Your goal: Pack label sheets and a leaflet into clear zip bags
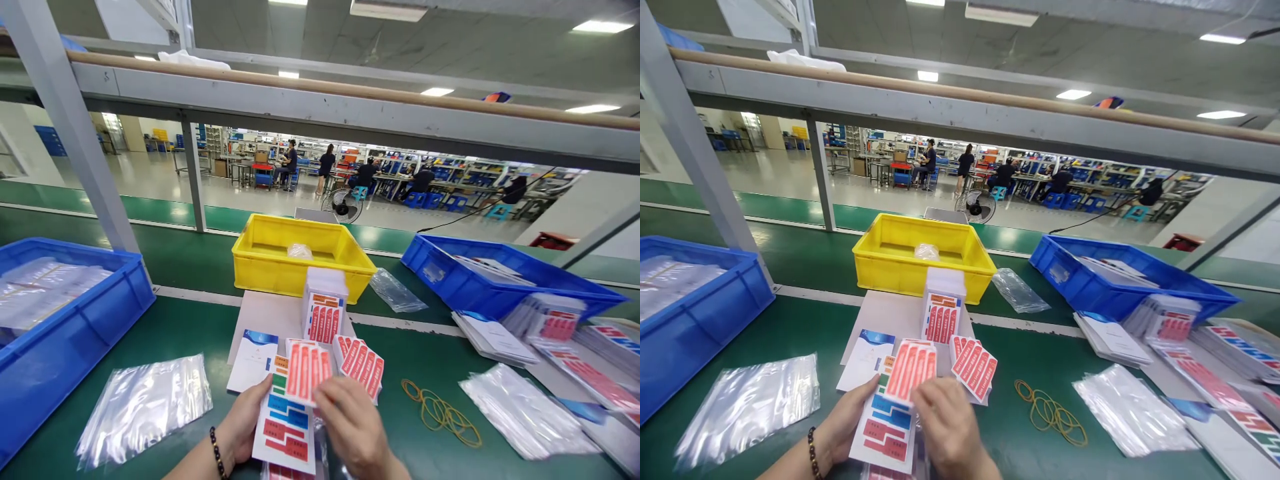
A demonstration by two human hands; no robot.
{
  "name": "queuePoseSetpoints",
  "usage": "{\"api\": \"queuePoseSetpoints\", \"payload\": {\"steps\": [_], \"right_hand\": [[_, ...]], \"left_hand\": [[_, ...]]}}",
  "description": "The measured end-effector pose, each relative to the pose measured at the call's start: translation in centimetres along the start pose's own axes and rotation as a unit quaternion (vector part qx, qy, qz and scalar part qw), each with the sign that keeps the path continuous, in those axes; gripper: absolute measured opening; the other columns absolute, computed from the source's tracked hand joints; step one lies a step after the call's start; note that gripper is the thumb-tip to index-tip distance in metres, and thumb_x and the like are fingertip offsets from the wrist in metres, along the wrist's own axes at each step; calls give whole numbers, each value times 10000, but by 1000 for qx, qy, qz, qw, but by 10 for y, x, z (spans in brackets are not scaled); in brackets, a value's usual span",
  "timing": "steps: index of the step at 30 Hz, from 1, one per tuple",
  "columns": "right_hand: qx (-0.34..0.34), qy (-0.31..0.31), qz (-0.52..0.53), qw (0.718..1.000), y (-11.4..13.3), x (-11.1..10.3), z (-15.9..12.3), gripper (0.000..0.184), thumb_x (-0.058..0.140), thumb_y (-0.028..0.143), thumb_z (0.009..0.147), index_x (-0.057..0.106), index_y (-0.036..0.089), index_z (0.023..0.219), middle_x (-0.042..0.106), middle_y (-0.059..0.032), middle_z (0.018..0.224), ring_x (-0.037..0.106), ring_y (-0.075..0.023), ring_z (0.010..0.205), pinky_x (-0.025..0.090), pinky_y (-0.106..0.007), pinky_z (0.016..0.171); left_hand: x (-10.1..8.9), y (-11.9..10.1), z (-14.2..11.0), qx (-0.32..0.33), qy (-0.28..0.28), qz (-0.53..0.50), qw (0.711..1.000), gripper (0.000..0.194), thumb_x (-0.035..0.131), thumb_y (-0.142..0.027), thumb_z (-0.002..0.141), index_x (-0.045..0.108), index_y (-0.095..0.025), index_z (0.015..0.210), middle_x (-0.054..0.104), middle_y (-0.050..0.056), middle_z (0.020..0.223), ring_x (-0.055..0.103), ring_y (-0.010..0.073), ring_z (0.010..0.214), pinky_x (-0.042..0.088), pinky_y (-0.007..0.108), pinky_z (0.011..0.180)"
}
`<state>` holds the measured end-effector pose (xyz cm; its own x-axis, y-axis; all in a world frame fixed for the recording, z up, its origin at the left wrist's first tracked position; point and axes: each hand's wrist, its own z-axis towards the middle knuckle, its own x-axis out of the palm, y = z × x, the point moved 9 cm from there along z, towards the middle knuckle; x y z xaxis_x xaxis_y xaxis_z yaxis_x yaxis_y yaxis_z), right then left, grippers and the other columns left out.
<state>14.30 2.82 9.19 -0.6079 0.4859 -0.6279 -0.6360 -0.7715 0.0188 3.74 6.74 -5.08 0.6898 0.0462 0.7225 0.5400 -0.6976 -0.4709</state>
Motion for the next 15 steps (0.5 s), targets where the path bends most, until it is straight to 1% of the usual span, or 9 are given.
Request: {"api": "queuePoseSetpoints", "payload": {"steps": [2,5,7,9,11,12,13,14,15], "right_hand": [[-40,39,33,998,27,19,5,227,390,118,851,585,129,967,622,-78,746,537,-187,709,419,-336,614],[-44,92,55,993,42,40,4,234,363,170,875,594,130,878,596,-63,675,497,-167,631,388,-311,566],[-25,120,80,989,38,45,2,217,388,200,872,595,151,832,586,-51,662,495,-169,633,390,-312,575],[16,137,131,982,27,44,-1,189,442,271,854,602,171,848,598,-60,725,518,-195,698,414,-341,623],[125,111,192,967,2,40,-6,235,482,348,834,598,187,960,607,-97,886,541,-234,818,439,-381,702],[211,80,228,947,-16,38,-11,289,491,384,827,579,196,1028,598,-111,959,550,-242,851,450,-386,724],[306,49,275,910,-35,39,-21,339,499,412,821,554,204,1083,591,-116,1001,566,-240,851,463,-379,722],[397,33,334,854,-49,46,-33,367,512,430,812,537,212,1106,596,-112,1006,585,-231,823,478,-366,701],[469,35,402,786,-57,58,-45,378,539,450,793,542,215,1089,613,-101,974,603,-219,772,489,-349,661]], "left_hand": [[2,-1,1,8,15,-12,1000,435,514,-419,797,588,-35,986,688,197,897,643,311,876,458,435,834],[9,-3,-2,18,46,-10,999,489,502,-494,781,614,-48,948,683,196,907,632,316,899,449,439,840],[14,-7,-5,47,65,22,997,446,589,-461,735,629,-54,915,686,186,893,641,304,864,460,416,817],[18,-13,-8,88,80,59,991,372,688,-355,673,636,-60,893,691,171,869,652,282,810,473,386,778],[18,-14,-9,104,84,82,988,351,727,-297,634,637,-71,886,695,156,840,657,261,757,479,374,750],[17,-12,-10,101,84,89,987,357,730,-303,630,636,-77,890,695,152,831,658,254,740,479,376,747],[16,-10,-10,95,83,99,987,367,727,-317,633,634,-81,898,694,150,826,657,248,728,478,381,750],[16,-8,-10,89,83,113,986,381,725,-333,633,631,-84,905,693,147,820,656,243,719,476,385,753],[15,-6,-10,84,84,131,984,394,722,-350,632,630,-88,911,692,143,816,653,239,715,474,386,755]]}}
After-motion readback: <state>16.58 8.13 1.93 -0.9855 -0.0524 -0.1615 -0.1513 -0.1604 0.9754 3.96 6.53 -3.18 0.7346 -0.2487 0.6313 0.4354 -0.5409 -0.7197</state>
